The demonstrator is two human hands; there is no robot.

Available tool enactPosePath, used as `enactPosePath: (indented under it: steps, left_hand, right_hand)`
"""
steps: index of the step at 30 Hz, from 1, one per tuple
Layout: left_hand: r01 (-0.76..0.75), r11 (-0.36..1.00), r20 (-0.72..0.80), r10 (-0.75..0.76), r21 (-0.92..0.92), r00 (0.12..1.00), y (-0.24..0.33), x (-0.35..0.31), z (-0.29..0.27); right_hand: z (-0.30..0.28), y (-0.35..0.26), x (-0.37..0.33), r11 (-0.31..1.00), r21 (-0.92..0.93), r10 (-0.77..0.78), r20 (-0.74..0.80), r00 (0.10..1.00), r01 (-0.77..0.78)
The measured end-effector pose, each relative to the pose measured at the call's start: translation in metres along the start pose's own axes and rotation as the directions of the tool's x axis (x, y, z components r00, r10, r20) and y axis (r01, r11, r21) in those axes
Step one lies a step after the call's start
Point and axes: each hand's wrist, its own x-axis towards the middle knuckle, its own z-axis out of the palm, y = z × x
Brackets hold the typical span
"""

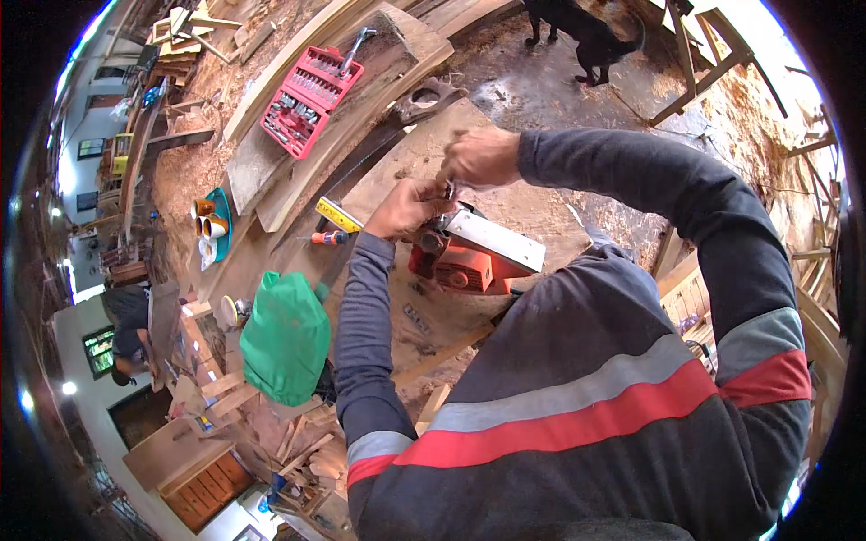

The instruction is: The person disassembles an electric wood planer on a workbench by first using a tool to loosen the bolts on the blade assembly and then using a screwdriver to remove a screw from the plastic housing.

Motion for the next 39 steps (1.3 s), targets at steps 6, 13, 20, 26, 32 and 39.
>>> enactPosePath:
  steps: [6,13,20,26,32,39]
  left_hand:
    - [-0.078,0.996,-0.008,0.077,-0.05,0.997,0.013,-0.004,0.011]
    - [-0.081,0.968,-0.163,0.122,0.239,0.979,0.007,0.001,0.015]
    - [0.057,0.984,0.001,-0.058,0.171,0.998,0.024,0.006,0.011]
    - [0.1,0.991,0.031,-0.098,-0.091,0.995,0.022,-0.002,0.003]
    - [0.032,0.983,-0.155,-0.004,0.178,0.988,0.012,0.005,0.011]
    - [-0.001,0.999,0.14,0.007,-0.037,0.99,0.002,0.004,0.004]
  right_hand:
    - [0.012,0.027,-0.024,0.866,-0.488,-0.108,-0.394,0.913,-0.108]
    - [0.004,0.042,-0.081,0.898,-0.089,0.327,-0.52,0.789,-0.431]
    - [0.033,0.002,-0.13,0.781,0.361,0.623,-0.511,0.592,-0.51]
    - [0.054,-0.02,-0.136,0.712,0.556,0.696,-0.48,0.534,-0.429]
    - [0.055,-0.031,-0.135,0.645,0.683,0.742,-0.452,0.494,-0.343]
    - [0.041,-0.033,-0.142,0.548,0.748,0.794,-0.324,0.515,-0.375]
